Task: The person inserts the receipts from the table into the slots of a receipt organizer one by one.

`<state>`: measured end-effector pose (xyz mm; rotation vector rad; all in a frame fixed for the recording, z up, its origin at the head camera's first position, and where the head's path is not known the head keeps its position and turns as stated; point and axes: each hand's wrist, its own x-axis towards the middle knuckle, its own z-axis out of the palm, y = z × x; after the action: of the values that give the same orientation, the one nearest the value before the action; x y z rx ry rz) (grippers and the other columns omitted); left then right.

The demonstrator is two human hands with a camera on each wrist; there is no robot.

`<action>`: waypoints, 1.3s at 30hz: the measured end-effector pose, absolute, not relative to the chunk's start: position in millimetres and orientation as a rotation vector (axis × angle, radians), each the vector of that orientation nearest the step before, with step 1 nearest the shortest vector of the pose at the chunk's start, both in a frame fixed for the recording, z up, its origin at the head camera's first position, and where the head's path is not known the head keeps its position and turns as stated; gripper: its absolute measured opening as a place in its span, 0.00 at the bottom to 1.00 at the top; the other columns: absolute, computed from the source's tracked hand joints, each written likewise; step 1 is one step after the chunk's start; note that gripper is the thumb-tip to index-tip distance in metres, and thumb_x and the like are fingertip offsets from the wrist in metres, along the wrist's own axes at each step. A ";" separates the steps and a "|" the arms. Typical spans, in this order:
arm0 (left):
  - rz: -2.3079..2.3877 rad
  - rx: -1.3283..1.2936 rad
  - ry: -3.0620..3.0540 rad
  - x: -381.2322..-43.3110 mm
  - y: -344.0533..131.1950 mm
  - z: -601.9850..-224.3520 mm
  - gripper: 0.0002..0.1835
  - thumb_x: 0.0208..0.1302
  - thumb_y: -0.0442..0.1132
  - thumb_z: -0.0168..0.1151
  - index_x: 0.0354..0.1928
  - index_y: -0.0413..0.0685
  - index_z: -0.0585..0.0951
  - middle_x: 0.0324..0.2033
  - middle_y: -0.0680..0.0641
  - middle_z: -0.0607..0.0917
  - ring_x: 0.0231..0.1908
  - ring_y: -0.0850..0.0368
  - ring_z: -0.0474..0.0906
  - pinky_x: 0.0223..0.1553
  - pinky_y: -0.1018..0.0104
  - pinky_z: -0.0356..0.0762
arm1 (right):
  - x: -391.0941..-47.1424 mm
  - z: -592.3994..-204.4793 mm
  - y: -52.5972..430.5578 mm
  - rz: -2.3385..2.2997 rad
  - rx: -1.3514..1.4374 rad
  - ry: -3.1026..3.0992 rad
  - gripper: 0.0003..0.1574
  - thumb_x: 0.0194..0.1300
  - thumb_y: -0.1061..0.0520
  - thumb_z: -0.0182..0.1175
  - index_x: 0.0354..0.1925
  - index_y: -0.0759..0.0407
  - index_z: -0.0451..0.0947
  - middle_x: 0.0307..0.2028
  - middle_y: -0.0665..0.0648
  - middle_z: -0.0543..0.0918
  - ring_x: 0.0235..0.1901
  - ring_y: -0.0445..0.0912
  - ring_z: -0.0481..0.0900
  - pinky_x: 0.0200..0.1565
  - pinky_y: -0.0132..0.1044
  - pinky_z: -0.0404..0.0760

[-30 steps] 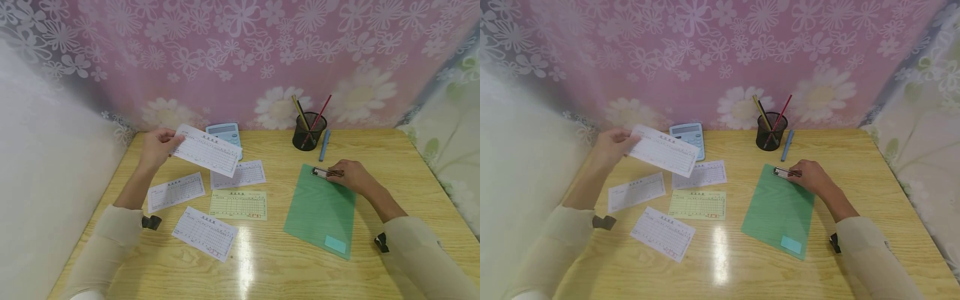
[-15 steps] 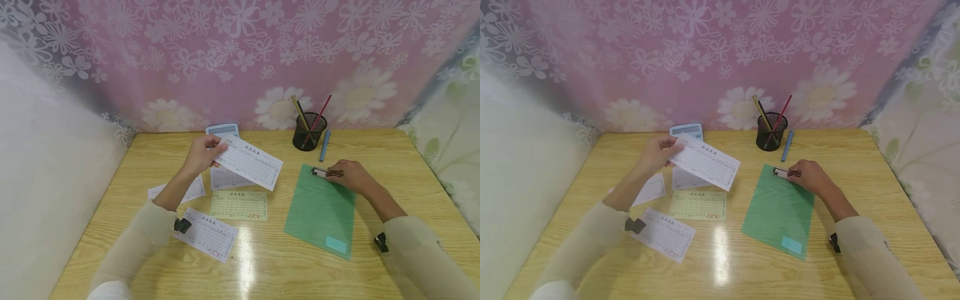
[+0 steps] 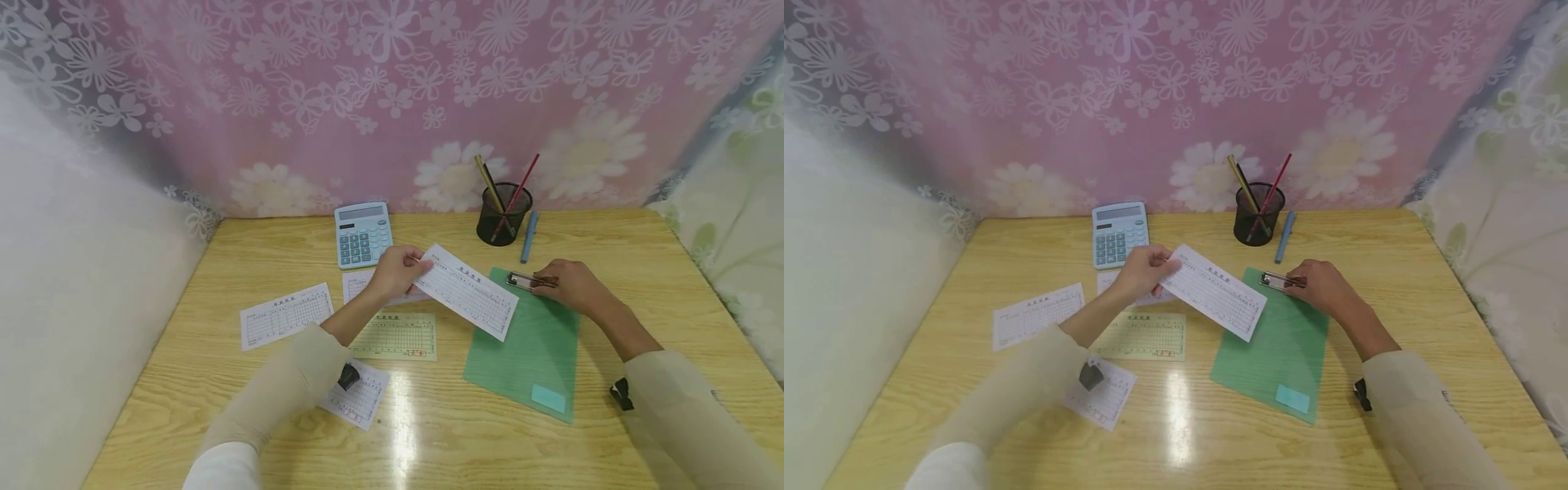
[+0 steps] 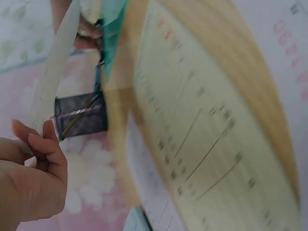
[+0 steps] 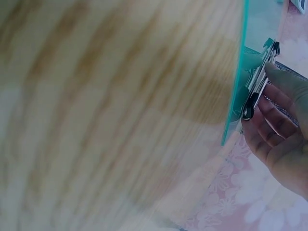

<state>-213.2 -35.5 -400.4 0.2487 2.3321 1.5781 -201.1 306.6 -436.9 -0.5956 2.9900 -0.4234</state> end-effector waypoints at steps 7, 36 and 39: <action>1.554 0.160 2.181 -206.5 -5.8 -419.8 0.08 0.65 0.34 0.60 0.44 0.41 0.81 0.27 0.47 0.83 0.25 0.45 0.84 0.15 0.73 0.69 | -199.9 -433.6 298.0 -0.326 -0.638 3.012 0.20 0.59 0.56 0.65 0.46 0.70 0.81 0.37 0.63 0.83 0.36 0.54 0.81 0.38 0.51 0.80; 1.545 0.015 2.114 -190.6 39.1 -441.3 0.07 0.61 0.31 0.63 0.39 0.34 0.80 0.24 0.37 0.87 0.27 0.48 0.87 0.27 0.68 0.85 | -203.1 -434.2 300.5 -0.360 -0.633 2.984 0.19 0.59 0.56 0.65 0.45 0.68 0.82 0.39 0.64 0.84 0.38 0.57 0.81 0.41 0.53 0.81; 1.576 0.011 2.082 -187.6 45.6 -444.3 0.05 0.62 0.29 0.61 0.38 0.33 0.79 0.26 0.35 0.87 0.28 0.47 0.87 0.27 0.69 0.85 | -203.4 -434.0 300.6 -0.354 -0.649 2.988 0.18 0.58 0.56 0.66 0.44 0.68 0.83 0.38 0.63 0.84 0.37 0.57 0.82 0.40 0.52 0.81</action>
<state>-187.6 45.6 -444.3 0.0114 2.0823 1.5760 -203.4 300.6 -434.0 -0.6490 2.9877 -0.3538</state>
